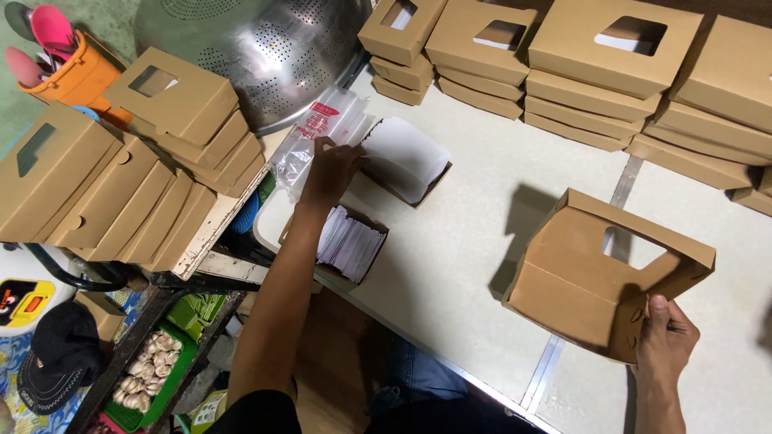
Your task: Assembling a cardboard food box by folding edges, tucking tabs, and inserting a paper liner.
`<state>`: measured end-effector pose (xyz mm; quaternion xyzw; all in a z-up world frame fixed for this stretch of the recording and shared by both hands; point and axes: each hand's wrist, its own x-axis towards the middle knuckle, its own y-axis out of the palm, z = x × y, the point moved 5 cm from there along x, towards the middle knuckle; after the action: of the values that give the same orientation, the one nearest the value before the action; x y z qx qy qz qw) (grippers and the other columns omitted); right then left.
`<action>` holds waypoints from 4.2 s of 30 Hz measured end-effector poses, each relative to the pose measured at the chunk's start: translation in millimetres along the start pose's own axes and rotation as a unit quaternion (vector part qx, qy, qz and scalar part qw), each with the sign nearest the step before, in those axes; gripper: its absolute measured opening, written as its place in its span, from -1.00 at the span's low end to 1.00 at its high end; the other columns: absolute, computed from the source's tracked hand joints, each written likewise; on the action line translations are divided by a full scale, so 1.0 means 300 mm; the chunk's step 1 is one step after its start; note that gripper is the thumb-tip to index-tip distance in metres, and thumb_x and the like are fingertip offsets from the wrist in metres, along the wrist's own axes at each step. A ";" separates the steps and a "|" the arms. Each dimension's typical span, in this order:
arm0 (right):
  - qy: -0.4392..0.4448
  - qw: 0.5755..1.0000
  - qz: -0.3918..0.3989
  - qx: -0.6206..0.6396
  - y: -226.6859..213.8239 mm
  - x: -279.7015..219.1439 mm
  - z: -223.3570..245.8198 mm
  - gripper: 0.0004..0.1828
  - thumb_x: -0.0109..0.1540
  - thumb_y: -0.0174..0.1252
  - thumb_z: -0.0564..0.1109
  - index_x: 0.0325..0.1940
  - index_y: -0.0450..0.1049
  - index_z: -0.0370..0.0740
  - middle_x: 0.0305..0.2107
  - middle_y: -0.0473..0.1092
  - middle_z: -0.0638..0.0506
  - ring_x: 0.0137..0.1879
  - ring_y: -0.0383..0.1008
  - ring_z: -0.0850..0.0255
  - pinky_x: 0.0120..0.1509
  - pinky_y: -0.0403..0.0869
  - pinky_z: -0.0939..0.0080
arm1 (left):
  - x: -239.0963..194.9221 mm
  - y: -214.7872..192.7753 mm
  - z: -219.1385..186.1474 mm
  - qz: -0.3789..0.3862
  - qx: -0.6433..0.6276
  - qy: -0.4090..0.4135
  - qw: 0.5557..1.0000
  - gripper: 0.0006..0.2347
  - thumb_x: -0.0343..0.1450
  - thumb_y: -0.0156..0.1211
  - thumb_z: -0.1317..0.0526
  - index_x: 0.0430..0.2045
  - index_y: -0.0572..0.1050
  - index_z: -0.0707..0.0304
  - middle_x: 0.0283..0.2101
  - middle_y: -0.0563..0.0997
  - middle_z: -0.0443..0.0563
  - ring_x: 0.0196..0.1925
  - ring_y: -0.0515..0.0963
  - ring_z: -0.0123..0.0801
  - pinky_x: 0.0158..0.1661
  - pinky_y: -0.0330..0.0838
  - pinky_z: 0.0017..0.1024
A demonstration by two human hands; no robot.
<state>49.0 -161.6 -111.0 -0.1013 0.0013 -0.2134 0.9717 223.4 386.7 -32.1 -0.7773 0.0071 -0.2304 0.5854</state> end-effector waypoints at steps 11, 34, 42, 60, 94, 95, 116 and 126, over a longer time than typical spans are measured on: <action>-0.019 1.000 0.002 0.001 0.000 0.017 -0.027 -0.39 0.47 0.01 0.20 -0.55 -0.07 0.00 -0.59 -0.11 0.25 -0.39 -0.15 0.40 -0.25 -0.11 0.36 | 0.004 -0.093 -0.136 -0.050 -0.101 0.062 0.992 -0.61 0.43 0.24 0.46 0.11 0.53 -0.03 0.18 0.50 0.09 0.26 0.41 0.03 0.12 0.15 0.06; -0.006 0.992 -0.037 0.117 -0.060 0.053 -0.295 -0.72 0.35 0.30 0.12 -0.21 0.62 -0.12 -0.54 0.40 0.14 -0.33 0.24 0.43 -0.15 0.38 0.33 | -0.064 0.200 -1.167 0.199 -0.127 -0.011 0.972 -0.55 0.40 0.31 0.22 0.17 0.44 0.41 -0.03 0.65 0.38 -0.18 0.71 0.20 -0.26 0.61 0.04; -0.027 0.996 -0.018 0.081 -0.113 0.064 -0.391 -0.69 0.37 0.30 0.14 -0.24 0.57 -0.13 -0.56 0.34 0.11 -0.33 0.21 0.39 -0.15 0.33 0.30 | -0.126 0.117 -1.180 0.068 -0.189 0.133 0.971 -0.76 0.40 0.31 0.14 -0.11 0.61 0.20 -0.22 0.58 -0.01 -0.13 0.58 -0.20 -0.11 0.45 -0.28; -0.008 0.999 -0.004 0.037 -0.058 0.019 -0.310 -0.38 0.66 0.10 0.12 -0.37 -0.01 -0.04 -0.50 -0.02 0.22 -0.34 -0.02 0.44 -0.30 0.02 0.35 | -0.510 -0.237 -0.212 -0.100 -0.128 -0.306 0.938 -0.91 0.33 0.38 0.39 -0.42 0.56 0.35 -0.28 0.63 0.08 -0.22 0.63 -0.21 -0.13 0.50 -0.30; -0.002 0.998 0.013 0.055 -0.051 0.042 -0.240 -0.63 0.26 0.37 0.09 0.10 0.63 -0.03 -0.55 0.44 0.15 -0.40 0.16 0.46 -0.26 0.25 0.40 | -0.199 0.362 -1.155 0.231 -0.167 0.175 0.943 -0.83 0.34 0.22 0.47 -0.34 0.66 0.20 -0.35 0.57 -0.01 -0.16 0.51 -0.27 0.11 0.24 -0.13; 0.000 0.998 0.012 0.056 -0.056 0.045 -0.264 -0.63 0.26 0.37 0.09 0.10 0.63 -0.03 -0.55 0.44 0.15 -0.40 0.16 0.46 -0.26 0.25 0.40 | -0.194 0.346 -1.157 0.233 -0.166 0.175 0.942 -0.83 0.34 0.22 0.47 -0.34 0.66 0.20 -0.35 0.57 -0.01 -0.16 0.51 -0.27 0.11 0.24 -0.13; -0.058 0.984 0.141 -0.088 -0.142 -0.008 0.156 -0.91 0.16 0.35 -0.28 -0.27 0.62 -0.36 -0.39 0.47 -0.18 -0.29 0.55 0.02 -0.21 0.57 -0.02 | -0.027 0.152 -0.943 0.179 -0.456 -0.007 0.872 -0.61 0.46 0.08 0.49 0.22 0.29 0.42 0.13 0.40 0.32 -0.07 0.65 0.18 -0.09 0.62 -0.08; -0.097 0.963 0.158 -0.193 -0.087 -0.090 0.324 -0.50 0.19 0.30 -0.26 0.20 0.48 -0.47 -0.07 0.54 -0.35 0.00 0.58 -0.28 0.03 0.58 -0.22 | -0.051 0.154 -0.966 0.199 -0.420 0.085 0.881 -0.59 0.39 0.11 0.62 0.08 0.34 0.22 0.13 0.43 0.24 0.12 0.57 0.34 -0.04 0.60 0.06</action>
<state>18.2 -154.5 -11.9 -0.3059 -0.0356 -0.0420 0.9505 115.6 113.8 -19.1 -0.9099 0.3077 -0.1495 0.2348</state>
